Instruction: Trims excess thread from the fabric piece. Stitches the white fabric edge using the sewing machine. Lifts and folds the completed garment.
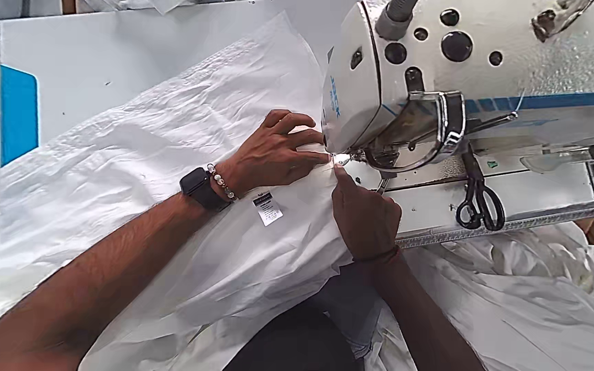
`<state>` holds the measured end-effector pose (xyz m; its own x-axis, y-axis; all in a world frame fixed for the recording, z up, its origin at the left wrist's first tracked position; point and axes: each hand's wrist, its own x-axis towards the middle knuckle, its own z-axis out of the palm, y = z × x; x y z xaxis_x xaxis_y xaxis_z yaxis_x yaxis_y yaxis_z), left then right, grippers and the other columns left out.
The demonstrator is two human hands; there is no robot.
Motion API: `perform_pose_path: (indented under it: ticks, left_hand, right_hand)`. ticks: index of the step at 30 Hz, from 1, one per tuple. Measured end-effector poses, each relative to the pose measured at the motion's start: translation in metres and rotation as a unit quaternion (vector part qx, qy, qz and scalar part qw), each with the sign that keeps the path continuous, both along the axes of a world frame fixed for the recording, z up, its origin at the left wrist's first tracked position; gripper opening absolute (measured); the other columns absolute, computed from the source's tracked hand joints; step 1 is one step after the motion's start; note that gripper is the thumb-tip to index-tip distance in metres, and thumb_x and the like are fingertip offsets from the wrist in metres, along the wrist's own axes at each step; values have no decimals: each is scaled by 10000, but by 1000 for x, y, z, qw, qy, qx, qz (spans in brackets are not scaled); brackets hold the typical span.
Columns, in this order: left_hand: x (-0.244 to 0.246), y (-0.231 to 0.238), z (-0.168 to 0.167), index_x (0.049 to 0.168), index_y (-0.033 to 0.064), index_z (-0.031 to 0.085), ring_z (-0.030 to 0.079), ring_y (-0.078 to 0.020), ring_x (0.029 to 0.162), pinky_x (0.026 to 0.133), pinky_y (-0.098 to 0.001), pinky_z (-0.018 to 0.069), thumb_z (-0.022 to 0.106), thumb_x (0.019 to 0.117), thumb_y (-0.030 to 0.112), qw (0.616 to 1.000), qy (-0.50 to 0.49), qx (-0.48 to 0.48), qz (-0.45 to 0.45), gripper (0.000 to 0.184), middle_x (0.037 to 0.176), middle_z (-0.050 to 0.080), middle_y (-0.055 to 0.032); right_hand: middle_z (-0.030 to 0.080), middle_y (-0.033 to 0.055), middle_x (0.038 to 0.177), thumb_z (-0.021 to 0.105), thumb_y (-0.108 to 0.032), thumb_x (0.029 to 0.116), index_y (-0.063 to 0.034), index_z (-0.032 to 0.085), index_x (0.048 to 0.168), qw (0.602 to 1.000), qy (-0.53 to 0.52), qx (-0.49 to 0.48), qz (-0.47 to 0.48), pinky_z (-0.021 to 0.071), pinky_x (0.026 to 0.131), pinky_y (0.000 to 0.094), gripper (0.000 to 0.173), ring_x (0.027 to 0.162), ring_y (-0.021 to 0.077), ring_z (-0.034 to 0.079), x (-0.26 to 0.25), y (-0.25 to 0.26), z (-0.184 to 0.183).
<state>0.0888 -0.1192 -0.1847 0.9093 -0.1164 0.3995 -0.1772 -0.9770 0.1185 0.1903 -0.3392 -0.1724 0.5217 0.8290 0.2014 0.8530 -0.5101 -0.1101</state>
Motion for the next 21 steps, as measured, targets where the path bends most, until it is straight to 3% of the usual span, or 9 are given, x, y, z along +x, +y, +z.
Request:
perform_pose_path:
  ticks: [6, 9, 10, 11, 12, 14, 15, 19, 21]
  left_hand:
    - [5, 17, 22, 1190, 305, 757, 528, -314, 1296, 1102, -515, 336, 518, 1041, 274, 998, 45, 48, 7, 283, 1275, 686, -44]
    - [-35, -68, 54, 1093, 98, 732, 638, -355, 1114, 825, -499, 503, 497, 1023, 204, 958, 167, 53, 228, 267, 1239, 685, -140]
    - [-52, -98, 56, 1191, 72, 703, 668, -366, 1091, 718, -499, 542, 440, 1021, 277, 930, 204, 41, 302, 374, 1303, 662, -157]
    - [-69, -121, 49, 1343, 69, 646, 652, -380, 1183, 748, -538, 561, 380, 1019, 393, 906, 224, 28, 358, 530, 1420, 608, -167]
    - [-87, -135, 38, 1501, 91, 515, 509, -375, 1401, 973, -610, 507, 320, 1029, 525, 886, 243, 1, 394, 670, 1587, 454, -155]
    - [-117, -117, 6, 1637, 168, 294, 175, -307, 1587, 1238, -676, 141, 275, 1023, 679, 894, 208, -71, 390, 799, 1722, 193, -84]
    - [-125, -93, -4, 1637, 222, 303, 155, -255, 1595, 1262, -646, 90, 259, 1038, 652, 911, 180, -78, 364, 738, 1724, 200, -27]
    - [-118, 8, 1, 1607, 316, 365, 194, -203, 1584, 1286, -523, 112, 261, 1043, 648, 951, 202, -46, 228, 662, 1702, 263, 65]
    - [-102, 26, 19, 1615, 352, 333, 199, -242, 1584, 1271, -556, 148, 275, 1061, 616, 944, 239, -24, 227, 616, 1706, 253, 62]
  right_hand:
    - [604, 36, 579, 528, -290, 1027, -223, 720, 1310, 999, 3, -5, -32, 392, 410, 400, 348, 478, 238, 592, -6, 17, -2]
    - [616, 23, 653, 546, -273, 1020, -210, 719, 1308, 998, -16, 53, -42, 412, 415, 369, 342, 508, 207, 591, -13, 10, -17]
    - [622, 27, 692, 547, -272, 1027, -206, 728, 1294, 996, -14, 72, -46, 423, 428, 362, 329, 537, 203, 597, -14, 7, -20]
    - [617, 30, 746, 535, -290, 1039, -206, 733, 1272, 995, -6, 81, -55, 431, 449, 356, 318, 578, 200, 600, -13, 7, -20]
    - [616, 38, 781, 528, -308, 1049, -189, 736, 1221, 994, 2, 87, -64, 441, 448, 361, 295, 589, 206, 606, -12, 6, -19]
    - [655, 45, 789, 507, -319, 1062, -151, 699, 1130, 992, 14, 95, -87, 446, 433, 386, 264, 559, 220, 621, -11, 9, -18]
    - [671, 52, 778, 498, -313, 1069, -140, 690, 1143, 991, 18, 96, -94, 448, 430, 394, 268, 542, 226, 625, -11, 9, -17]
    - [676, 88, 711, 473, -222, 1074, -107, 671, 1221, 991, 60, 69, -98, 478, 458, 439, 272, 540, 280, 645, -10, 7, -6]
    - [659, 91, 675, 471, -240, 1078, -119, 689, 1207, 988, 93, 67, -101, 488, 483, 457, 281, 562, 296, 653, -7, 5, -2]
